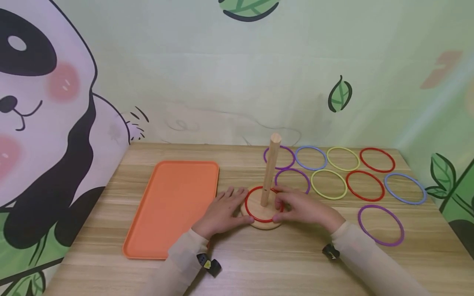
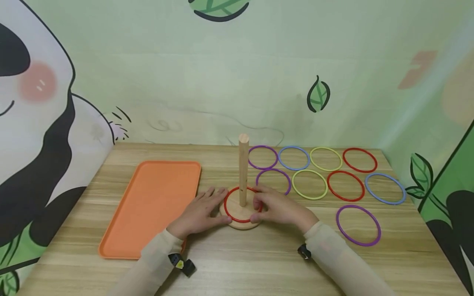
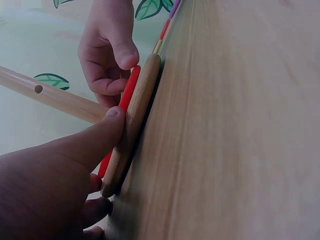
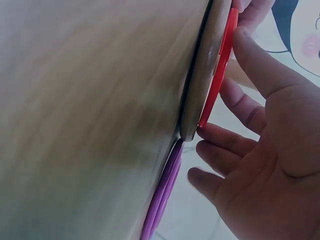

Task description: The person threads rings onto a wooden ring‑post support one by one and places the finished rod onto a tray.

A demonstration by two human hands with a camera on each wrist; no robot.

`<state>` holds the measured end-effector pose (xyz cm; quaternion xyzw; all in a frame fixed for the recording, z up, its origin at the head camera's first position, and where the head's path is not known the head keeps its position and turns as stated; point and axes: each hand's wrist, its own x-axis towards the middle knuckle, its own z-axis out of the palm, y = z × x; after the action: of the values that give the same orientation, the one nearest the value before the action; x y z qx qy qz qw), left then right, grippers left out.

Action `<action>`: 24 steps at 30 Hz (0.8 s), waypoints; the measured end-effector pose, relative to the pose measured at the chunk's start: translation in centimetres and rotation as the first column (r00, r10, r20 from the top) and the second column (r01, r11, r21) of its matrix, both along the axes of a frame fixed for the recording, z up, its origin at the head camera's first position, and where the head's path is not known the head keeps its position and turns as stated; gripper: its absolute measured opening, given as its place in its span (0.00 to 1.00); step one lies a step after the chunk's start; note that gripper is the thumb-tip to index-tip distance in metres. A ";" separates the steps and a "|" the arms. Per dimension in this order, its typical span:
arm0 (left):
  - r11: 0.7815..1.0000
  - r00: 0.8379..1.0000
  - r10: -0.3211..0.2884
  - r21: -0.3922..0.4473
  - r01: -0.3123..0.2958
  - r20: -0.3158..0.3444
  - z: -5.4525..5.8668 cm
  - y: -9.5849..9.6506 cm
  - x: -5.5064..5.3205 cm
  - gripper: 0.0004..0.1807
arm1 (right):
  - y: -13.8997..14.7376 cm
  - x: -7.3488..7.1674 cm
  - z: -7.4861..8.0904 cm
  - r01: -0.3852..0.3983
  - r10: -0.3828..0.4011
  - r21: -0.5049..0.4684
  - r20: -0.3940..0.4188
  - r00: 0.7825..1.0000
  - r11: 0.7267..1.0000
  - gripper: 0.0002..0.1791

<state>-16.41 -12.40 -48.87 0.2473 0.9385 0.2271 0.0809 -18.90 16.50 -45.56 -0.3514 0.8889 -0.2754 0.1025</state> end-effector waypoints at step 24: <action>1.000 1.000 0.007 0.008 -0.007 0.010 -0.2 0.1 -0.1 0.51 | 4.5 -0.7 -0.4 0.287 -0.296 -0.097 -0.098 0.950 0.953 0.11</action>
<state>-16.48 -12.32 -49.02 0.2433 0.9380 0.2321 0.0839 -19.62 21.03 -45.94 -0.2350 0.9234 -0.3034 -0.0036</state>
